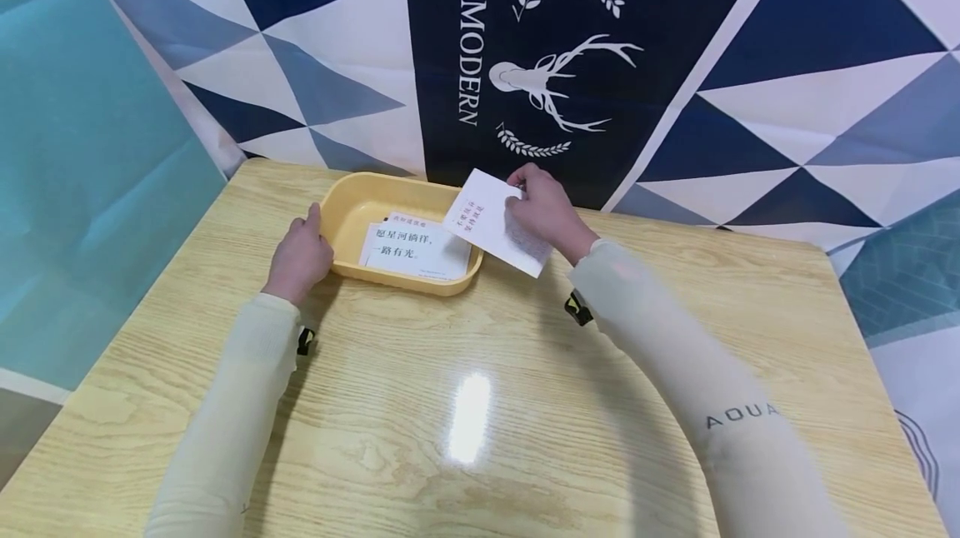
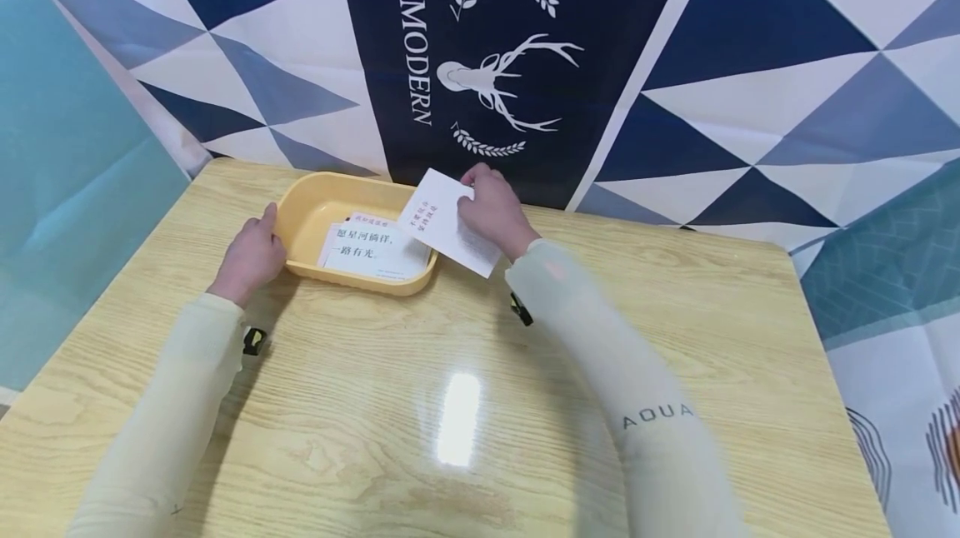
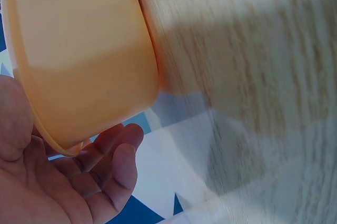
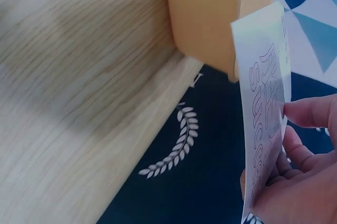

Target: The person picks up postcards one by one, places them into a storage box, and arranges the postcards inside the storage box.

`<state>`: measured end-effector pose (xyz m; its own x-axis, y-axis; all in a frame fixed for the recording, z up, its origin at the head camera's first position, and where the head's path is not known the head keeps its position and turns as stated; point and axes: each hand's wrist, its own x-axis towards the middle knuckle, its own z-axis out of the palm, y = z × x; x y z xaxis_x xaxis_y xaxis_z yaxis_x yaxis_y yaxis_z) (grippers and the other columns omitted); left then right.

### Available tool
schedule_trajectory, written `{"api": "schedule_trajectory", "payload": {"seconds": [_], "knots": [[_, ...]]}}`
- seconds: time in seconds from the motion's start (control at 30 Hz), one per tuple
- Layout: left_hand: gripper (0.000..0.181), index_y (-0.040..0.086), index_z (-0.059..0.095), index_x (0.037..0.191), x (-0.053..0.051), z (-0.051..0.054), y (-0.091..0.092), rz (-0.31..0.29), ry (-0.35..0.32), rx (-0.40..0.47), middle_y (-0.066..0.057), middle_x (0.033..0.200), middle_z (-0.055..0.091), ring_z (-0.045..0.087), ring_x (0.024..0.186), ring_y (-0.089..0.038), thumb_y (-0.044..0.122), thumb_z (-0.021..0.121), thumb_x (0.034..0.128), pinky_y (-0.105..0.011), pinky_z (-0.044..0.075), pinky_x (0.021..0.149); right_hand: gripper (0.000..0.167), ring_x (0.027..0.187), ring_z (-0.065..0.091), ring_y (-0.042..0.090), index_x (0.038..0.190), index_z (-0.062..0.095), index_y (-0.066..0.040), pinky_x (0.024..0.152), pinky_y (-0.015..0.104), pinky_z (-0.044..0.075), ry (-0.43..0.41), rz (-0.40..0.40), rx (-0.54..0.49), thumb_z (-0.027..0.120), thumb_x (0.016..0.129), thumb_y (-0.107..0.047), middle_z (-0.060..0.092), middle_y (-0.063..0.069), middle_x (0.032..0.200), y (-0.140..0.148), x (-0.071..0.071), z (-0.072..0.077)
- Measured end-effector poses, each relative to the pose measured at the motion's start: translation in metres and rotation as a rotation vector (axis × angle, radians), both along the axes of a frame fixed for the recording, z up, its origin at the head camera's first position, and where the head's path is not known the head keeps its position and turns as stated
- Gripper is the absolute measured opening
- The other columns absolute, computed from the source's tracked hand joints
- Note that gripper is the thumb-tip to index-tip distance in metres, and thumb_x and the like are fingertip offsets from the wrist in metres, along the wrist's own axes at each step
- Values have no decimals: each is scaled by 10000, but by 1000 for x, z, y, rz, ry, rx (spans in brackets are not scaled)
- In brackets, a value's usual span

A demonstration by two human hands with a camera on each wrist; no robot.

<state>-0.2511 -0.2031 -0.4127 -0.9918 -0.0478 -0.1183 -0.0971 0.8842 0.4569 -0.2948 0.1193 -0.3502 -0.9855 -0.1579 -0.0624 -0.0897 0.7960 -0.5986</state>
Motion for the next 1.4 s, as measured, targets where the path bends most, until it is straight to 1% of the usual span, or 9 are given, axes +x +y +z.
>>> {"api": "schedule_trajectory", "payload": {"seconds": [0.23,0.43,0.6,0.77,0.9,1.1,1.23,1.4], "knots": [[595,-59,51,1479,-1,0,0,-2,-7,17,-394,1312,347,511,1022,-453,62,250,932,-547,418,907,337,1024,458,267,1215,483,-55,950,390,385,-20,33,33,467,897,-167,487,124,1174,-20,-5,5],[594,-54,45,1480,-1,0,-1,4,-4,13,-391,1316,347,512,1034,-458,67,252,937,-550,416,911,334,1025,458,264,1213,482,-72,953,392,387,1,52,18,471,891,-158,493,121,1181,-36,-9,11],[594,-53,39,1481,0,0,-2,4,-1,17,-394,1321,342,507,1041,-458,66,239,934,-550,413,914,326,1046,455,258,1208,475,-78,987,385,382,-7,77,11,472,891,-154,482,123,1212,-49,-9,12],[590,-58,55,1480,0,-1,-2,3,0,18,-396,1316,346,509,1036,-459,64,247,935,-547,418,905,316,1053,454,246,1216,465,-89,989,381,386,-23,85,6,468,907,-157,478,111,1228,-61,-9,10],[592,-53,52,1482,0,0,-1,5,-8,21,-394,1321,343,510,1036,-455,63,245,934,-544,418,904,307,1042,460,243,1211,464,-104,973,387,396,-10,79,-11,470,909,-162,480,102,1223,-69,-9,9],[601,-29,26,1488,0,0,-1,16,-30,39,-376,1344,331,507,1031,-426,64,242,935,-529,414,922,297,1044,466,233,1210,462,-112,981,384,394,2,97,-16,465,919,-170,480,95,1221,-82,-10,6],[606,-24,21,1490,0,0,-1,17,-29,44,-373,1349,330,510,1017,-418,63,246,934,-525,420,919,295,1048,466,224,1219,458,-122,992,376,390,-9,103,-14,463,930,-185,475,84,1215,-88,-11,3],[600,-36,38,1487,-1,-1,-1,12,-14,21,-379,1330,348,525,1011,-434,64,247,934,-535,428,906,297,1055,467,216,1228,451,-126,1004,371,387,-27,114,0,457,940,-198,468,80,1217,-92,-11,-4]]}}
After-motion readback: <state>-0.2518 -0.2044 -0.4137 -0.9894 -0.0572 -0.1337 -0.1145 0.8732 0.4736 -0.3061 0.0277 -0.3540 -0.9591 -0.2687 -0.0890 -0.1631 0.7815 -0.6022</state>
